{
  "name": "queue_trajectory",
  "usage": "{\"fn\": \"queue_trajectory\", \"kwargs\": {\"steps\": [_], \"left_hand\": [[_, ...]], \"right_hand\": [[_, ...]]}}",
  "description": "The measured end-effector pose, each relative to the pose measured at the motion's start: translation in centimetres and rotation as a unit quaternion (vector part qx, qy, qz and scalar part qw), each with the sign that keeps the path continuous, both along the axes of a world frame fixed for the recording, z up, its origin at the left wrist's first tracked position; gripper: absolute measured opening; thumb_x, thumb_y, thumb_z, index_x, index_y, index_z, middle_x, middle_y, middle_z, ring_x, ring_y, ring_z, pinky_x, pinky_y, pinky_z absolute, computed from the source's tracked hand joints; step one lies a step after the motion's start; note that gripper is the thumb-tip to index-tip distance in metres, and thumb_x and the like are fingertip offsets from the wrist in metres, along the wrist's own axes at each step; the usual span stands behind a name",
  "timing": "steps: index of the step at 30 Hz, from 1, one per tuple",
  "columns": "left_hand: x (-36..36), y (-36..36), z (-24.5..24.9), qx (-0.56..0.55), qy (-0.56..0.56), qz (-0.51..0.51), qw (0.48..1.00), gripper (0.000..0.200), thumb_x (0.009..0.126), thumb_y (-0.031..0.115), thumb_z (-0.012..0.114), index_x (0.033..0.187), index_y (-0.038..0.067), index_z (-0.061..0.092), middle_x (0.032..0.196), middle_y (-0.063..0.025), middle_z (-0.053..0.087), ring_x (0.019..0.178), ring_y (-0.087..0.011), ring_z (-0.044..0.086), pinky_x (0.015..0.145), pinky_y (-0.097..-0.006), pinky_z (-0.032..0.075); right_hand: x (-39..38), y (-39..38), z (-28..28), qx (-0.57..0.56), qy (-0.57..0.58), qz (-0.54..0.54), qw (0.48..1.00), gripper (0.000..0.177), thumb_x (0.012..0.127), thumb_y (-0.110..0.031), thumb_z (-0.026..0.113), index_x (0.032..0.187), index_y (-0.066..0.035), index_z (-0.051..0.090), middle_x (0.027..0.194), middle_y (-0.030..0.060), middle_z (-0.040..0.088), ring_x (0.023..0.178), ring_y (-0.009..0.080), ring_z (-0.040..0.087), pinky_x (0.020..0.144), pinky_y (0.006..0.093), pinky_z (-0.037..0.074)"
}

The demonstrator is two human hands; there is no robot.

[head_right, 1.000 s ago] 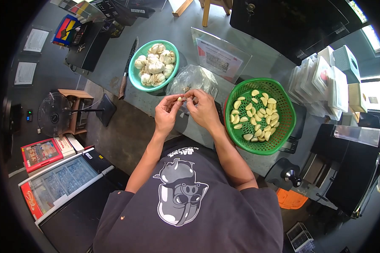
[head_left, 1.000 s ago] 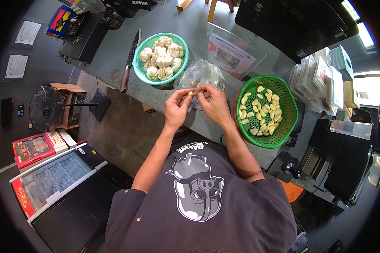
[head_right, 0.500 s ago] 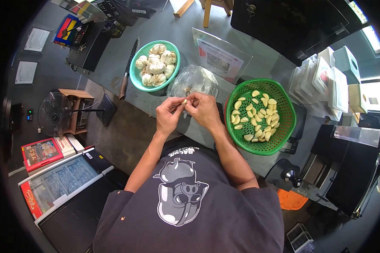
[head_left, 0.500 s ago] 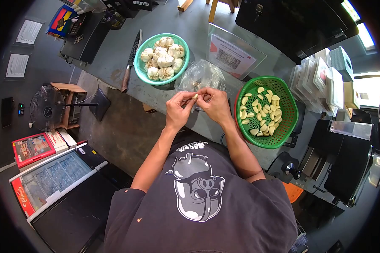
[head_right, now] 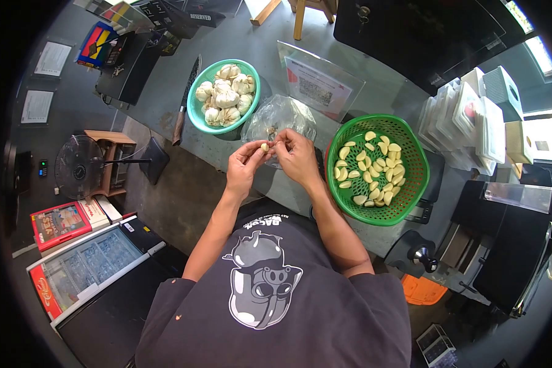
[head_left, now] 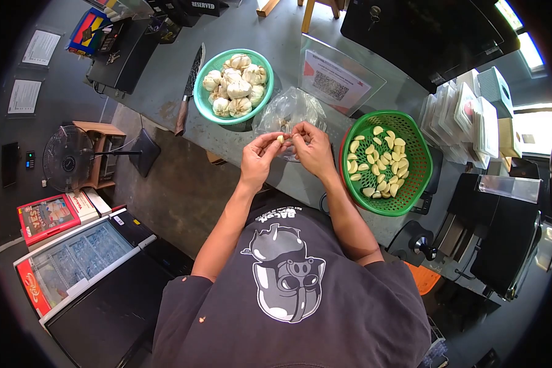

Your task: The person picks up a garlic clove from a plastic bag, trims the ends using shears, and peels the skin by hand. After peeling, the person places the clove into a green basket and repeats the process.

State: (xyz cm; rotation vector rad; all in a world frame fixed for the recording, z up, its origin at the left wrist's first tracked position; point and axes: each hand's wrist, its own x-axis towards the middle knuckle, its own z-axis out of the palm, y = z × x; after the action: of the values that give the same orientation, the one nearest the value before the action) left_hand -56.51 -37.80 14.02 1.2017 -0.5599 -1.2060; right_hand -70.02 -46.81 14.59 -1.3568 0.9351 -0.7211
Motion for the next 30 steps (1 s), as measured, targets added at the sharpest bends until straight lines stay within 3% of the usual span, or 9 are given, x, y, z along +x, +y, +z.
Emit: {"fn": "queue_trajectory", "kwargs": {"steps": [1,3,7,12,16,22,30], "left_hand": [[0.1,0.0,0.0,-0.009,0.038,0.0,0.999,0.025,0.098,0.005,0.062,0.12,-0.006,0.063,0.116,-0.0164,0.069,0.103,-0.019,0.069,0.095,-0.0294,0.056],[0.3,0.2,0.0,-0.027,0.112,0.0,0.993,0.025,0.098,0.005,0.061,0.121,-0.006,0.063,0.118,-0.0171,0.068,0.104,-0.0199,0.069,0.096,-0.0296,0.055],[0.5,0.2,0.1,-0.044,0.139,0.017,0.989,0.026,0.098,0.005,0.061,0.122,-0.006,0.062,0.115,-0.0153,0.068,0.102,-0.0196,0.069,0.095,-0.0282,0.056],[0.8,0.4,-1.0,-0.033,0.121,0.028,0.992,0.028,0.1,0.009,0.061,0.125,-0.005,0.061,0.108,-0.0107,0.069,0.1,-0.0173,0.069,0.091,-0.0266,0.056],[0.9,0.3,-0.7,-0.024,0.101,0.025,0.994,0.031,0.101,0.01,0.059,0.128,-0.005,0.06,0.111,-0.0117,0.069,0.099,-0.0167,0.069,0.089,-0.0265,0.056],[0.8,0.2,-0.5,-0.022,0.095,0.028,0.995,0.031,0.102,0.008,0.057,0.131,-0.004,0.058,0.116,-0.0155,0.068,0.099,-0.0171,0.069,0.089,-0.027,0.056],[1.2,0.2,0.0,-0.029,0.059,0.047,0.997,0.029,0.102,0.007,0.055,0.128,-0.004,0.058,0.116,-0.0152,0.068,0.098,-0.0176,0.069,0.089,-0.0271,0.056]], "right_hand": [[0.0,0.0,0.1,0.013,0.003,-0.005,1.0,0.011,0.09,-0.009,0.063,0.086,0.001,0.065,0.068,0.0071,0.064,0.059,0.0134,0.061,0.055,0.0287,0.046],[0.2,-0.2,-0.6,-0.067,0.04,-0.012,0.997,0.011,0.091,-0.009,0.063,0.086,0.001,0.065,0.071,0.0094,0.065,0.061,0.0202,0.062,0.057,0.0308,0.047],[0.4,-0.2,0.7,-0.162,0.116,-0.008,0.98,0.013,0.092,-0.012,0.065,0.088,0.001,0.065,0.08,0.0142,0.065,0.066,0.031,0.062,0.062,0.0357,0.048],[0.7,0.0,-0.4,-0.156,0.048,-0.016,0.986,0.014,0.09,-0.012,0.067,0.09,0.001,0.067,0.085,0.0163,0.066,0.068,0.0295,0.065,0.06,0.0382,0.048],[0.3,-0.3,0.1,-0.14,0.124,0.006,0.982,0.01,0.087,-0.007,0.069,0.092,0.002,0.067,0.087,0.0151,0.068,0.067,0.0283,0.065,0.061,0.0377,0.051],[0.8,-0.2,-1.1,-0.148,0.049,-0.026,0.988,0.01,0.088,-0.006,0.067,0.094,0.002,0.065,0.087,0.0156,0.068,0.064,0.0274,0.065,0.063,0.0394,0.052],[0.6,-0.5,-0.1,-0.179,0.073,0.008,0.981,0.009,0.085,0.001,0.06,0.093,0.001,0.064,0.086,0.0162,0.068,0.077,0.0297,0.067,0.071,0.0383,0.052]]}}
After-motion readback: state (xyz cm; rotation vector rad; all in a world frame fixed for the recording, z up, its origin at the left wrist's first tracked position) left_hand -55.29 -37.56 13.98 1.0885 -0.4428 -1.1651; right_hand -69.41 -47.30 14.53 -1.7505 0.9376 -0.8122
